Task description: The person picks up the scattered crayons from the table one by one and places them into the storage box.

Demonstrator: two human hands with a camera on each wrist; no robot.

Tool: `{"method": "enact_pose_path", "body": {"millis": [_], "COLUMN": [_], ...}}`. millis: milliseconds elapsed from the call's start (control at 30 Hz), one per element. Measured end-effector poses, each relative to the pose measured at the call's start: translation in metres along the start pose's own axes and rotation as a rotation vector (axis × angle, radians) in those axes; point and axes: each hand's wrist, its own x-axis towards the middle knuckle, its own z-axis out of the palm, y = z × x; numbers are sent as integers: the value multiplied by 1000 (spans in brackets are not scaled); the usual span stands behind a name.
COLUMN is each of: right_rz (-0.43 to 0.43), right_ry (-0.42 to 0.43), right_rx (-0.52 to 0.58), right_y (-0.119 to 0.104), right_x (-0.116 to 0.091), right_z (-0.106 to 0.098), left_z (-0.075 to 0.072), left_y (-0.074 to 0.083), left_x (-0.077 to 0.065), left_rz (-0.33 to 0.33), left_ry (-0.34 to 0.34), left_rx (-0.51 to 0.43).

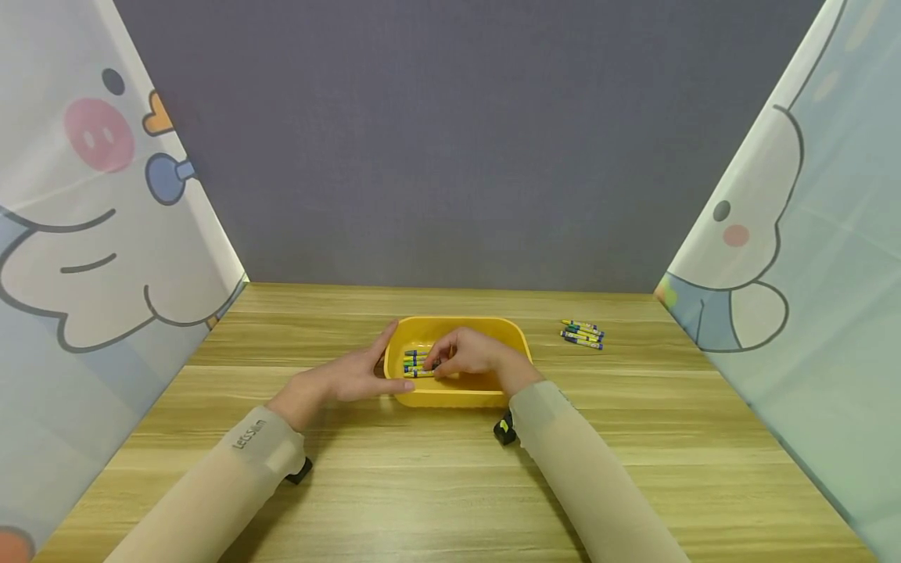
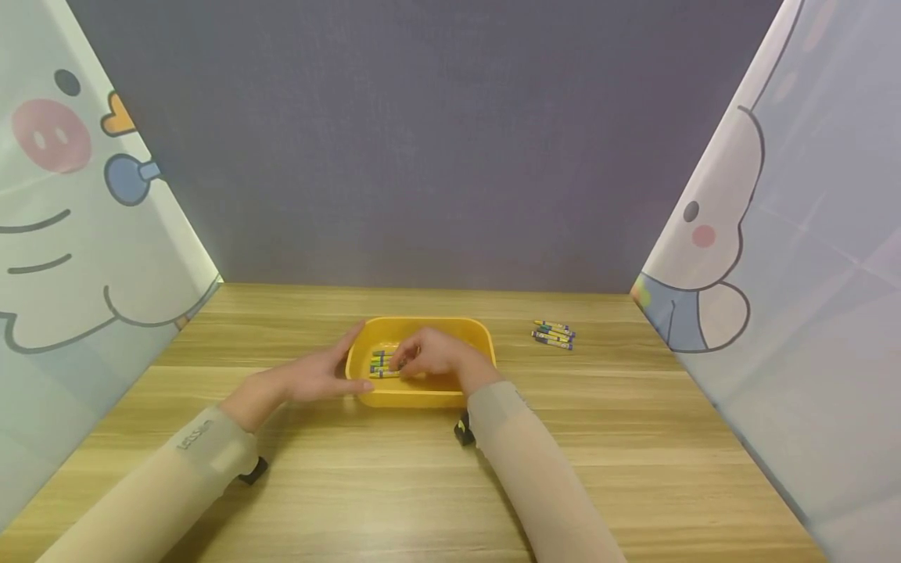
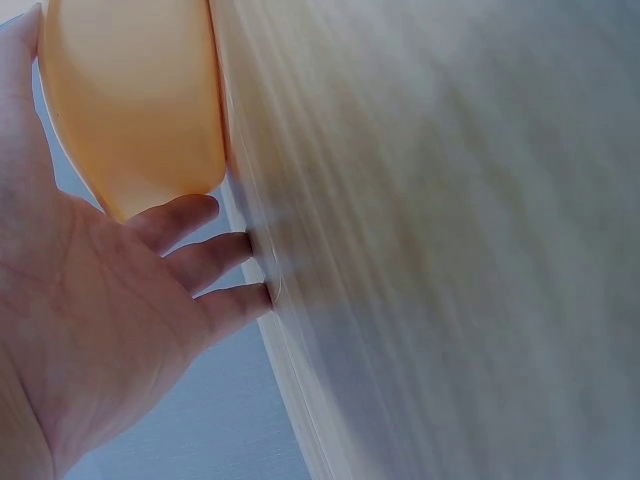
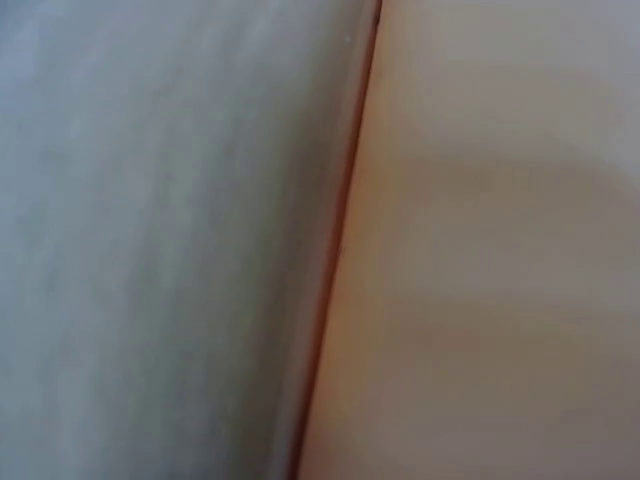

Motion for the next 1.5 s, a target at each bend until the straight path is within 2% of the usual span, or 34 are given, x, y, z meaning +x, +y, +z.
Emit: {"method": "enact_pose_path", "body": {"millis": [100, 267, 367, 500, 600, 767, 900, 1033, 1200, 1500], "right_rz": [-12, -97, -120, -84, -39, 44, 144, 231, 250, 283], "right_ry": [44, 183, 250, 301, 350, 417, 420, 416, 428, 390], "right_rx": [31, 88, 87, 68, 52, 34, -29, -107, -186, -208], "right_y": [-3, -16, -20, -16, -1, 40, 73, 100, 121, 134], "right_x": [-1, -12, -24, -48, -72, -117, -151, -176, -192, -197], "right_z": [0, -9, -23, -49, -72, -104, -118, -126, -131, -131], "left_z": [0, -1, -2, -2, -2, -2, -3, -3, -3, 0], "left_y": [0, 3, 3, 2, 2, 0, 1, 1, -1, -1], "left_x": [-1, -2, -1, 1, 3, 5, 4, 2, 2, 2], "left_rz": [-4, -4, 7, 13, 17, 34, 40, 26, 22, 20], "left_ry": [3, 1, -1, 2, 3, 4, 5, 0, 0, -2], "left_rx": [13, 22, 10, 4, 17, 13, 3, 2, -10, -11]}}
